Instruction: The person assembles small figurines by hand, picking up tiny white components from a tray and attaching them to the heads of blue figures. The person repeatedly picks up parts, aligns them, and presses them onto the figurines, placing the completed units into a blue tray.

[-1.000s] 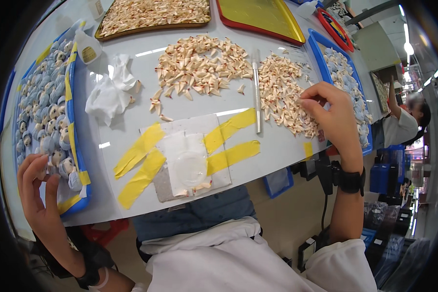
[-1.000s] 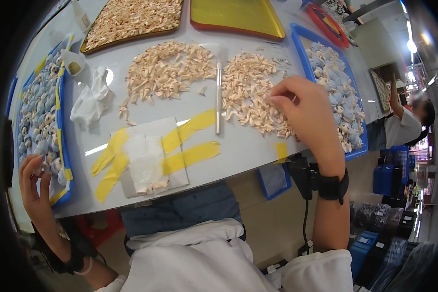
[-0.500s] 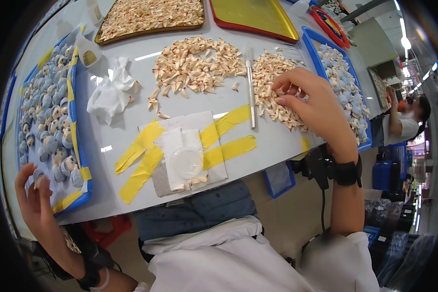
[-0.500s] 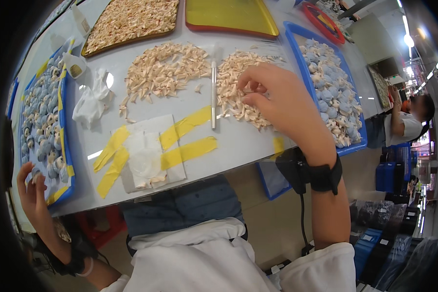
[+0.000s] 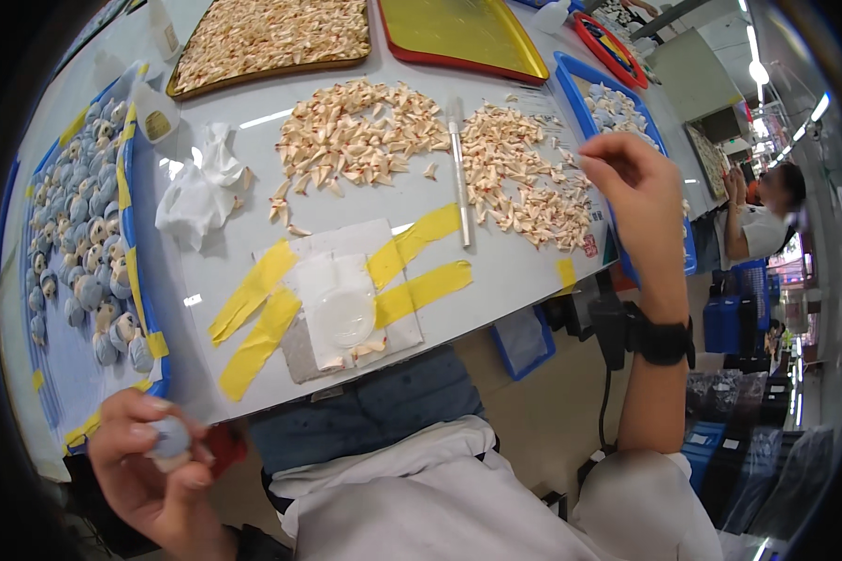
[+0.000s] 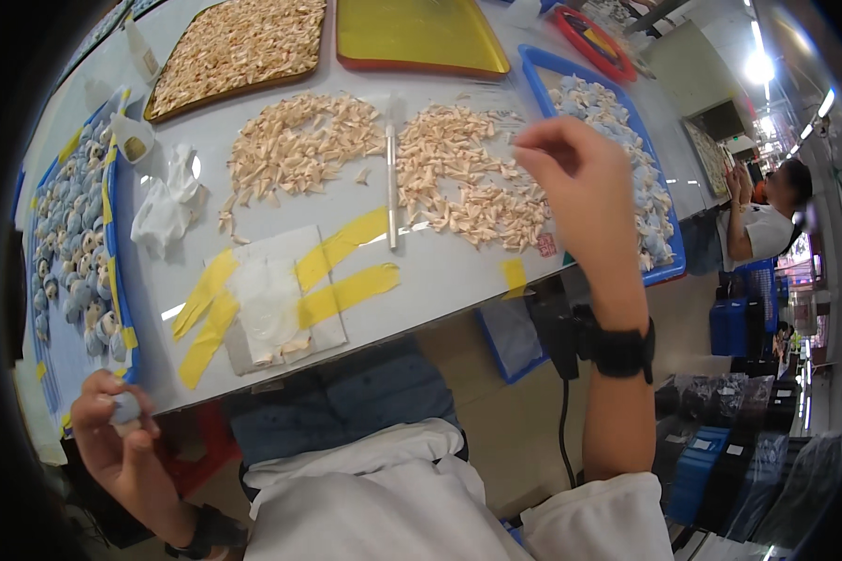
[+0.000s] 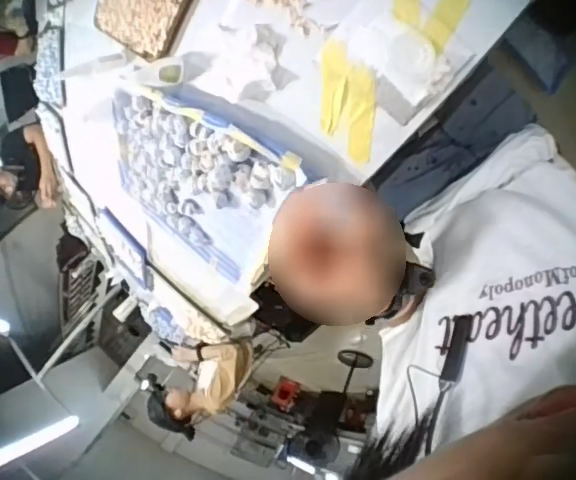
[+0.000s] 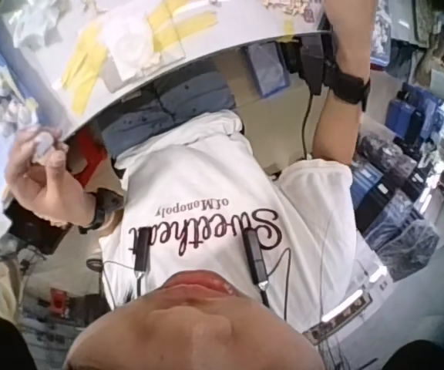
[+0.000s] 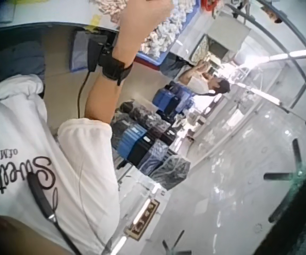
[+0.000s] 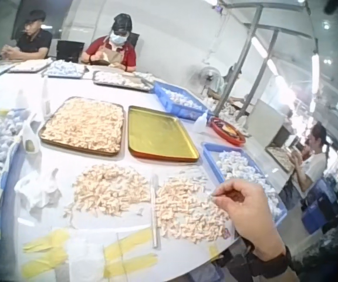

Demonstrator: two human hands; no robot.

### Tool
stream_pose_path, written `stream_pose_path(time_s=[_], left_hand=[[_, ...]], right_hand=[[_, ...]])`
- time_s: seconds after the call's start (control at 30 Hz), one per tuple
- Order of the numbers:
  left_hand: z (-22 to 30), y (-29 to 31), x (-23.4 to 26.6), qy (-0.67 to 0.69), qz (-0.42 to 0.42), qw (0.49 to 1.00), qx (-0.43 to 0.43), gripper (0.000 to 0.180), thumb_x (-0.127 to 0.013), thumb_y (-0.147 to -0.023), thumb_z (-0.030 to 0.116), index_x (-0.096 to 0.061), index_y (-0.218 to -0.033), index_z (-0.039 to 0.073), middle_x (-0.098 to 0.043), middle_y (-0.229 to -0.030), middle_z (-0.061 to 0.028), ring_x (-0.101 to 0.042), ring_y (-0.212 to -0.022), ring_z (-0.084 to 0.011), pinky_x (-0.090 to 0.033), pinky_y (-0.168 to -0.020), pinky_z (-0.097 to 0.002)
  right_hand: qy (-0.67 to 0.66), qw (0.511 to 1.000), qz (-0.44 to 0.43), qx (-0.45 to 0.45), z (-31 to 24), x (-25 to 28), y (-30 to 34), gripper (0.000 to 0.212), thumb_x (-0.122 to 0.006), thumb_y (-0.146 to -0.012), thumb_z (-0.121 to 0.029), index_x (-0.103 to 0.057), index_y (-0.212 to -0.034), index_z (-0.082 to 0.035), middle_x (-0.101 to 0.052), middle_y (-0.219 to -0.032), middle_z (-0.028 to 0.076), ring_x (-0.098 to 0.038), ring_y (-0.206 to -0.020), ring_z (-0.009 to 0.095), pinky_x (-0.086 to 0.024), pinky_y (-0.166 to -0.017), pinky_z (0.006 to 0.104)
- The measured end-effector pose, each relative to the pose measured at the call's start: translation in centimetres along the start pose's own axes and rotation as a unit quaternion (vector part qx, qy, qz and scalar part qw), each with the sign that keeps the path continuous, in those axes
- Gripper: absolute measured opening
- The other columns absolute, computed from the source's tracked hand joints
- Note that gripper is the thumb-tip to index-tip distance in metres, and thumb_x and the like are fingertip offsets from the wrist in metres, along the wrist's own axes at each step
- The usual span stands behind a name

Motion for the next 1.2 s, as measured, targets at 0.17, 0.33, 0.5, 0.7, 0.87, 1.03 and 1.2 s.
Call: stream_pose_path(time_s=[0.17, 0.33, 0.5, 0.7, 0.87, 1.03, 1.2], left_hand=[[-0.2, 0.2, -3.7, 0.18, -0.03, 0.965, 0.187, 0.045, -0.072, -0.071, 0.028, -0.053, -0.1, 0.0, -0.054, -0.102, -0.0225, -0.06, -0.079, -0.0237, -0.049, -0.062, -0.0249], [-0.9, 0.4, -5.2, 0.24, -0.026, 0.943, 0.23, 0.051, -0.077, -0.065, 0.029, -0.05, -0.098, 0.002, -0.055, -0.093, -0.0136, -0.057, -0.062, -0.0168, -0.043, -0.046, -0.0181], [-0.8, 0.1, -5.4, 0.283, -0.031, 0.919, 0.273, 0.052, -0.077, -0.064, 0.03, -0.05, -0.098, 0.003, -0.054, -0.099, -0.0149, -0.058, -0.069, -0.0183, -0.044, -0.053, -0.0208], [-1.5, 0.4, -5.2, 0.277, -0.04, 0.932, 0.232, 0.049, -0.077, -0.065, 0.029, -0.051, -0.097, 0.003, -0.052, -0.098, -0.0143, -0.058, -0.069, -0.0179, -0.045, -0.053, -0.0211], [-1.5, 0.3, -5.5, 0.283, -0.033, 0.934, 0.216, 0.046, -0.077, -0.066, 0.026, -0.05, -0.095, 0.003, -0.05, -0.098, -0.0146, -0.058, -0.069, -0.0187, -0.046, -0.054, -0.0216], [-1.7, 0.3, -5.3, 0.282, -0.056, 0.938, 0.196, 0.047, -0.078, -0.065, 0.024, -0.049, -0.094, 0.003, -0.05, -0.097, -0.0144, -0.059, -0.07, -0.0202, -0.049, -0.055, -0.0228], [-2.1, 0.2, -4.9, 0.267, -0.086, 0.944, 0.174, 0.046, -0.078, -0.065, 0.022, -0.048, -0.095, 0.002, -0.05, -0.096, -0.0152, -0.06, -0.071, -0.0212, -0.051, -0.057, -0.0233]], right_hand=[[-0.086, 0.992, 0.017, -0.092, -3.1, 1.1, 4.3, 0.01, -0.06, -0.073, 0.005, -0.06, -0.082, 0.004, -0.06, -0.078, 0.004, -0.056, -0.073, 0.009, -0.044, -0.067, 0.0195], [-0.143, 0.985, -0.091, 0.029, -9.2, -1.6, 7.6, 0.013, -0.056, -0.066, 0.01, -0.057, -0.077, 0.003, -0.053, -0.081, 0.011, -0.053, -0.069, 0.014, -0.044, -0.061, 0.0224], [-0.286, 0.945, -0.154, -0.045, -10.3, -4.4, 7.8, 0.012, -0.058, -0.064, 0.01, -0.058, -0.073, 0.003, -0.054, -0.075, 0.013, -0.054, -0.063, 0.015, -0.044, -0.057, 0.0226], [-0.227, 0.966, -0.124, -0.029, -11.1, -5.9, 7.3, 0.009, -0.061, -0.065, 0.01, -0.057, -0.07, 0.004, -0.055, -0.071, 0.013, -0.053, -0.061, 0.015, -0.044, -0.056, 0.0235], [-0.201, 0.969, -0.14, -0.025, -10.6, -6.5, 5.5, 0.012, -0.06, -0.067, 0.01, -0.056, -0.076, 0.004, -0.056, -0.073, 0.011, -0.054, -0.064, 0.014, -0.044, -0.061, 0.0222], [-0.156, 0.958, -0.226, 0.079, -10.5, -7.6, 3.9, 0.016, -0.06, -0.063, 0.012, -0.057, -0.075, 0.003, -0.056, -0.076, 0.009, -0.054, -0.071, 0.014, -0.042, -0.065, 0.023], [0.027, 0.95, -0.228, 0.213, -11.9, -8.6, 3.7, 0.018, -0.061, -0.056, 0.011, -0.057, -0.069, 0.0, -0.053, -0.074, 0.008, -0.051, -0.069, 0.017, -0.039, -0.061, 0.0252]])
Point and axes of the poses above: each hand's wrist, its own y-axis away from the middle knuckle, its own x-axis out of the back of the hand, z = x × y, the point moved 1 cm from there along -y, towards the middle knuckle
